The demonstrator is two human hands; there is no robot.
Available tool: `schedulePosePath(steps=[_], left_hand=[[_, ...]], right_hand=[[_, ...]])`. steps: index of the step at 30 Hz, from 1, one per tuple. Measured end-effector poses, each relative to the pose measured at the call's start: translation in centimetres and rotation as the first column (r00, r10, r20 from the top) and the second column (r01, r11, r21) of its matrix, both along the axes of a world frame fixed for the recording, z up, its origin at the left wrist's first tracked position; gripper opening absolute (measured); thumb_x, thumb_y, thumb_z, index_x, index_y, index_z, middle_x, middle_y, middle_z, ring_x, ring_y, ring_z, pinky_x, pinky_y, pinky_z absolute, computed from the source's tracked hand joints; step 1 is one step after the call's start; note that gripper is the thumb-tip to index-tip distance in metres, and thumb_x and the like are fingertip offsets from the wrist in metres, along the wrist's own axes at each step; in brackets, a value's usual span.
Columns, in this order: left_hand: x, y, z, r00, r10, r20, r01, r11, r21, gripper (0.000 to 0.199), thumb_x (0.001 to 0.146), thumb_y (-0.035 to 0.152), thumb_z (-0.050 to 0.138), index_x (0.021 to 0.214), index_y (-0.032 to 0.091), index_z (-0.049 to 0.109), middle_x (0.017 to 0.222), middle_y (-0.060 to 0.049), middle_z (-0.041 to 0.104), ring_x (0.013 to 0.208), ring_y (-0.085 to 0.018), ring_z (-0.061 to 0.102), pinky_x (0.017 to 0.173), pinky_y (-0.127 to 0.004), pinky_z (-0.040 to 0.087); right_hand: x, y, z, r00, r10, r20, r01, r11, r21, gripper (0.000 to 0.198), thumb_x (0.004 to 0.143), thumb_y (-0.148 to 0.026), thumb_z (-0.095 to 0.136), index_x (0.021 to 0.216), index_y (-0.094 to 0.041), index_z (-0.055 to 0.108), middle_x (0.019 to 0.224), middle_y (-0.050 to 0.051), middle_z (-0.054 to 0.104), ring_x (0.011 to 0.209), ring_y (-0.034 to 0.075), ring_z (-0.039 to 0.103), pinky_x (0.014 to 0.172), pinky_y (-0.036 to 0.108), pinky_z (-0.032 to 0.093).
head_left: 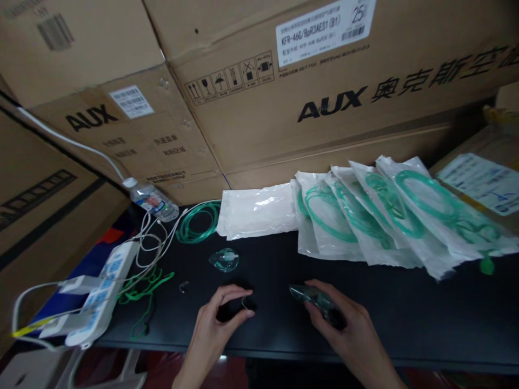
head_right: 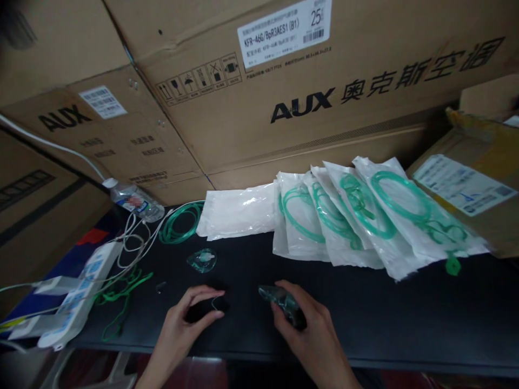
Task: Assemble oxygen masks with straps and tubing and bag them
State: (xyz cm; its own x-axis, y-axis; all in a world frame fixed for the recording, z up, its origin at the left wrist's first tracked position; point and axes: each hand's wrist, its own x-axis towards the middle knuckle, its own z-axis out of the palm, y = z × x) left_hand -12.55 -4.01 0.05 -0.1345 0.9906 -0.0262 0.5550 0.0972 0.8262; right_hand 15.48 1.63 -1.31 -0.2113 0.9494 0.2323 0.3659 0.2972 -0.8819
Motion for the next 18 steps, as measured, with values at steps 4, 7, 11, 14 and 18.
schedulePosePath(steps=[4,7,11,14,18], left_hand=[[-0.9,-0.3,-0.1,0.995,-0.011,-0.102,0.019,0.997,0.077,0.024,0.088,0.04,0.077,0.11,0.03,0.075,0.111,-0.002,0.08,0.11,-0.023,0.073,0.098,-0.035,0.058],[-1.8,-0.4,-0.2,0.981,-0.03,-0.193,0.059,0.987,0.15,0.02,0.092,0.038,0.072,0.111,0.031,0.075,0.116,-0.002,0.079,0.112,-0.022,0.071,0.098,-0.035,0.059],[-3.5,-0.6,0.0,0.94,-0.041,-0.34,0.126,0.965,0.232,0.015,0.096,0.036,0.067,0.106,0.028,0.075,0.118,-0.004,0.078,0.116,-0.024,0.069,0.099,-0.039,0.06],[-4.9,-0.7,0.2,0.897,-0.038,-0.441,0.168,0.951,0.261,0.016,0.098,0.037,0.064,0.102,0.027,0.076,0.116,-0.005,0.079,0.111,-0.024,0.071,0.095,-0.04,0.061],[-6.8,-1.0,0.8,0.839,-0.047,-0.542,0.231,0.933,0.277,0.02,0.1,0.039,0.06,0.1,0.028,0.077,0.114,-0.004,0.079,0.108,-0.023,0.072,0.094,-0.04,0.062]], right_hand=[[0.1,0.1,-0.2,1.0,0.002,0.015,-0.002,0.999,0.034,0.028,0.089,-0.028,0.069,0.117,-0.025,0.071,0.098,0.001,0.082,0.08,0.015,0.079,0.077,0.015,0.06],[0.2,0.2,-0.3,1.0,-0.004,0.029,0.002,0.998,0.061,0.029,0.088,-0.029,0.071,0.116,-0.025,0.071,0.098,0.002,0.083,0.079,0.015,0.08,0.08,0.015,0.061],[0.3,0.3,-0.4,1.0,-0.01,0.02,0.009,0.998,0.069,0.027,0.086,-0.032,0.071,0.113,-0.024,0.073,0.097,0.002,0.084,0.078,0.016,0.082,0.078,0.015,0.062],[0.5,0.4,-0.7,0.999,0.008,0.036,-0.01,0.998,0.068,0.029,0.086,-0.032,0.072,0.114,-0.024,0.073,0.099,0.002,0.084,0.081,0.017,0.082,0.078,0.016,0.062],[0.7,0.4,-1.0,0.997,0.042,0.06,-0.046,0.996,0.072,0.031,0.087,-0.031,0.072,0.117,-0.025,0.072,0.099,0.001,0.084,0.079,0.016,0.082,0.079,0.015,0.061]])
